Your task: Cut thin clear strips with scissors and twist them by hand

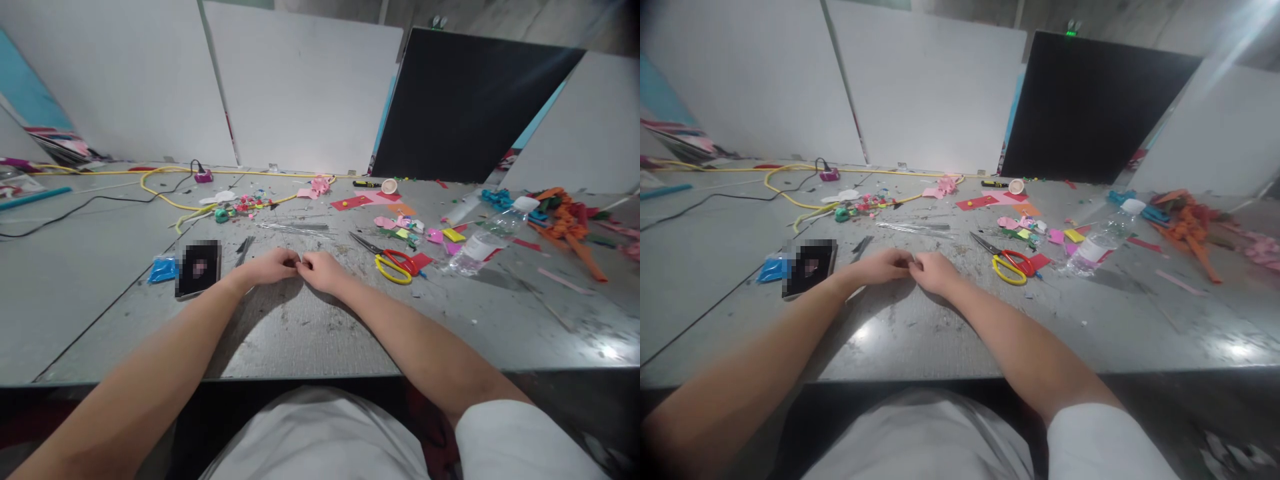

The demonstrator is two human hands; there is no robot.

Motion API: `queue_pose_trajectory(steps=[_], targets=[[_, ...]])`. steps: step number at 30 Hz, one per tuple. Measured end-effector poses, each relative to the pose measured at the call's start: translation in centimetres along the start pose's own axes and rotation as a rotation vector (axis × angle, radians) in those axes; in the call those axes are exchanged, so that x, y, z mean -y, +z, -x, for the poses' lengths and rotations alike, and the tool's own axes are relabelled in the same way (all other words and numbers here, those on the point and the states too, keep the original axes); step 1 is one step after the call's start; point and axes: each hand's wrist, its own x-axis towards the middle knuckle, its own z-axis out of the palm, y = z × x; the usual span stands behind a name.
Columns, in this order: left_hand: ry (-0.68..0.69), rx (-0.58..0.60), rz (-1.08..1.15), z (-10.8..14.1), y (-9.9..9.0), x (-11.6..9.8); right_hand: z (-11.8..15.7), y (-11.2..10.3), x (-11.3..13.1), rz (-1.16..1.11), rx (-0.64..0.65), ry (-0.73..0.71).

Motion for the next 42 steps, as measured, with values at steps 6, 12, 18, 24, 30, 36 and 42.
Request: queue_pose_trajectory(steps=[6, 12, 18, 24, 30, 36, 42], targets=[[0.020, 0.020, -0.047, -0.2, 0.0, 0.3, -0.1, -0.2, 0.2, 0.019, 0.031, 0.029], [-0.013, 0.035, -0.036, 0.0, -0.1, 0.1, 0.0, -0.3, 0.2, -0.002, 0.035, 0.028], [-0.014, 0.049, -0.024, 0.1, -0.2, -0.2, 0.0, -0.2, 0.1, 0.015, 0.031, 0.016], [-0.093, 0.051, -0.004, 0.5, -0.4, -1.2, 0.1, -0.3, 0.2, 0.023, 0.037, 0.033], [-0.153, 0.032, 0.086, 0.7, -0.3, -1.7, 0.1, -0.3, 0.1, 0.012, 0.035, 0.005], [-0.159, 0.000, 0.166, 0.3, 0.0, -1.1, 0.2, -0.3, 0.1, 0.000, 0.028, 0.005], [-0.148, -0.008, 0.181, 0.2, 0.2, -0.8, 0.2, -0.3, 0.2, -0.003, 0.039, 0.016]])
